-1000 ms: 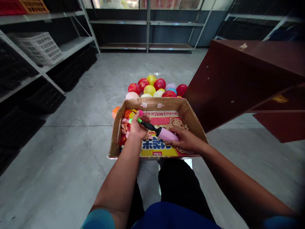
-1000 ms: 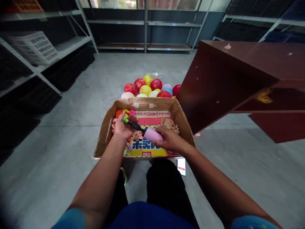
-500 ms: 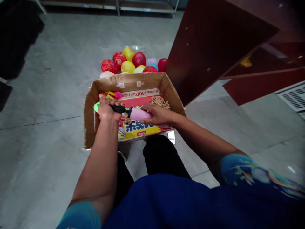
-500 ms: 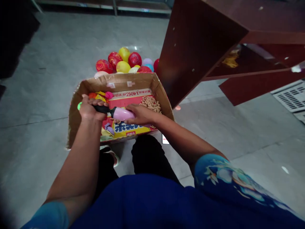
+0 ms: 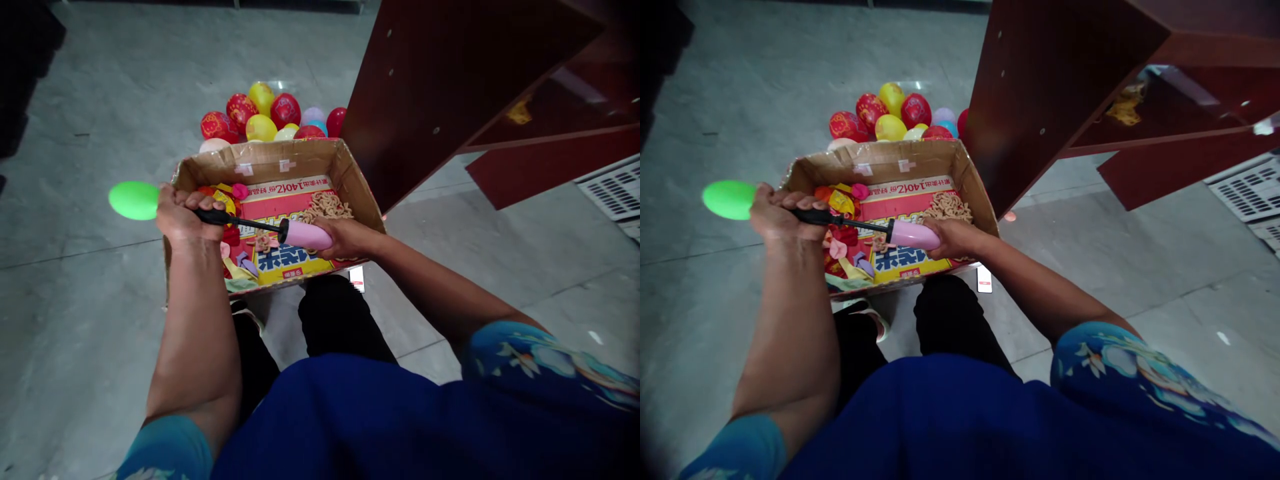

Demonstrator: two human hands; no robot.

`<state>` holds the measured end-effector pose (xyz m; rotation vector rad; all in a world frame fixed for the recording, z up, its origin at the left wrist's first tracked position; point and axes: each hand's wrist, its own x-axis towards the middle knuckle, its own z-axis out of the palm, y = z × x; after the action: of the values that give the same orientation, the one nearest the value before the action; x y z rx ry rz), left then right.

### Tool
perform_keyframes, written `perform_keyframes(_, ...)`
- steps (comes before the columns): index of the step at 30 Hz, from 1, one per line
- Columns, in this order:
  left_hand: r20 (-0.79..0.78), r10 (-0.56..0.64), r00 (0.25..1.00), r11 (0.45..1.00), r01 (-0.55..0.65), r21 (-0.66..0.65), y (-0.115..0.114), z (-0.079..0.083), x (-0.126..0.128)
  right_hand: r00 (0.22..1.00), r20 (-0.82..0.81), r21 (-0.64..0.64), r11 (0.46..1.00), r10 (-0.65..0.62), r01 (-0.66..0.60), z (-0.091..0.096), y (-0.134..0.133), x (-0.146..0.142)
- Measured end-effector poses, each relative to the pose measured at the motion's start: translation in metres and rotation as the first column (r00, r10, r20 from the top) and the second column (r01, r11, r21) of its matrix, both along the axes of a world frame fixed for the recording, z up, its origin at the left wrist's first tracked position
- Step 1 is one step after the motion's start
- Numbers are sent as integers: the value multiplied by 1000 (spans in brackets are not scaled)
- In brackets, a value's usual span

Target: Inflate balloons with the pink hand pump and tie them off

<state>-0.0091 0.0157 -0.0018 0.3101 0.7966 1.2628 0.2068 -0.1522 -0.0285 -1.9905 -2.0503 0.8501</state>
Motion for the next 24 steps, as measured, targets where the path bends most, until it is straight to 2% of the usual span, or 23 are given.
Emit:
perform_keyframes(4, -11, 58, 998, 995, -57, 76, 5, 4, -9, 1000, -8, -15, 1000, -21, 21, -3, -4, 5)
perform_keyframes(7, -20, 59, 998, 995, -57, 81, 6, 2, -10, 1000, -15, -23, 1000, -19, 19, -8, -1, 1)
perform_keyframes(11, -23, -32, 999, 998, 33, 53, 2, -3, -3, 1000, -26, 7, 1000, -7, 7, -13, 10, -14)
perform_keyframes(17, -1, -102, 995, 995, 102, -11, -9, -3, 13, 998, -62, 17, 1000, 14, -13, -5, 35, -40)
perform_keyframes(20, -10, -80, 997, 997, 80, -19, -5, 0, 10, 995, -96, 5, 1000, 12, -12, -2, 45, -50)
perform_keyframes(24, -37, -11, 999, 1000, 12, 15, 5, 4, -6, 991, -134, 19, 1000, 24, -22, -2, 49, -60)
